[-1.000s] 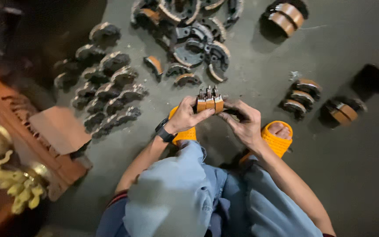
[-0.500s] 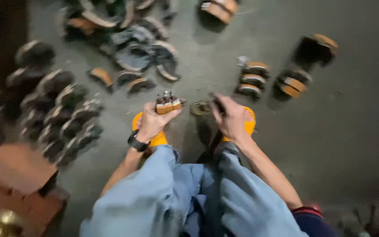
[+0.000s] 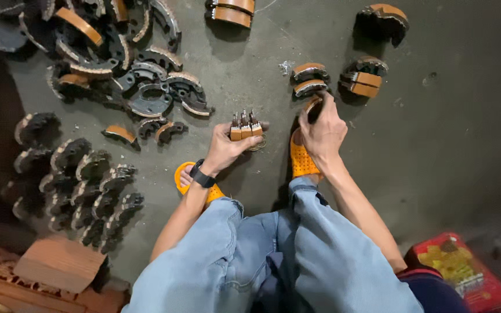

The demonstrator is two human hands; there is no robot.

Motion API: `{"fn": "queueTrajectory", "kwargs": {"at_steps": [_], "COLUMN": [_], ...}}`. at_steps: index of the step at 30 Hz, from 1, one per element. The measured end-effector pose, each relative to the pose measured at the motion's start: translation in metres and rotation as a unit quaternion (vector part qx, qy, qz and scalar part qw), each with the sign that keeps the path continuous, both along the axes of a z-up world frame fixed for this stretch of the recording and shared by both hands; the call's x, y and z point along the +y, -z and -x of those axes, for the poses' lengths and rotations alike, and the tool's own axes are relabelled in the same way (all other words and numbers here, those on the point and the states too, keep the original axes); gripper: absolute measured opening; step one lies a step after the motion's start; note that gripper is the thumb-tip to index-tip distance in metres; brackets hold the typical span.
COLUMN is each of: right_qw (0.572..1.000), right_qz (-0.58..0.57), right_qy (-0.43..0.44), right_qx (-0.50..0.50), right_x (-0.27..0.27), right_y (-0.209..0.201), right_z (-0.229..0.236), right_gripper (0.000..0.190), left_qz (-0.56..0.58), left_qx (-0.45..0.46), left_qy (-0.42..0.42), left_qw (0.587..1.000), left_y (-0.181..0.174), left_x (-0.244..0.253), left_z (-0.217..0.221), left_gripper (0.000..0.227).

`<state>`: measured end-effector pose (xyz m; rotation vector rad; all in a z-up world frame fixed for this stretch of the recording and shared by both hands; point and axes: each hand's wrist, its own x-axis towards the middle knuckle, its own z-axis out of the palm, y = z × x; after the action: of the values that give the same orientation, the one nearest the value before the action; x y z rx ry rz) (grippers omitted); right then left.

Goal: The person sits on the floor and assembles curved metal brake shoe segments into stacks. They pick up individual segments, align them, and secure each stack with a rubber band before placing it aside.

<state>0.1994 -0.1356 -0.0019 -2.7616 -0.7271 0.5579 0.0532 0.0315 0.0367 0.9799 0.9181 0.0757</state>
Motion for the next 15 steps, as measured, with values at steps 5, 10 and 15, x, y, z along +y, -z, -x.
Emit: {"fn": "queueTrajectory", "kwargs": {"at_steps": [5,10,15], "right_qw": [0.957,0.864,0.862], "right_qz": [-0.217,-0.307,-0.354], "right_qy": [0.088,0.172,0.040], "right_qx": [0.172,0.359,0.361], "right_x": [-0.018,-0.023,-0.004], "right_y": [-0.036,-0.040,-0.012], "right_z": [-0.014,0.008,0.038], "right_gripper": [0.051,0.045,0.033], "left_qz": [-0.031,-0.002,-0.023], "left_qx": [-0.030,-0.027,-0.046], "left_qy": [0.017,0.016,0.001], "left_qw": [0.999,1.000,0.999], "left_y": [0.005,0.022,0.043], "left_x": [-0.004,-0.010,-0.016], "left_z": [0.002,0.010,0.026], "left_gripper": [0.019,0.016,0.014]}}
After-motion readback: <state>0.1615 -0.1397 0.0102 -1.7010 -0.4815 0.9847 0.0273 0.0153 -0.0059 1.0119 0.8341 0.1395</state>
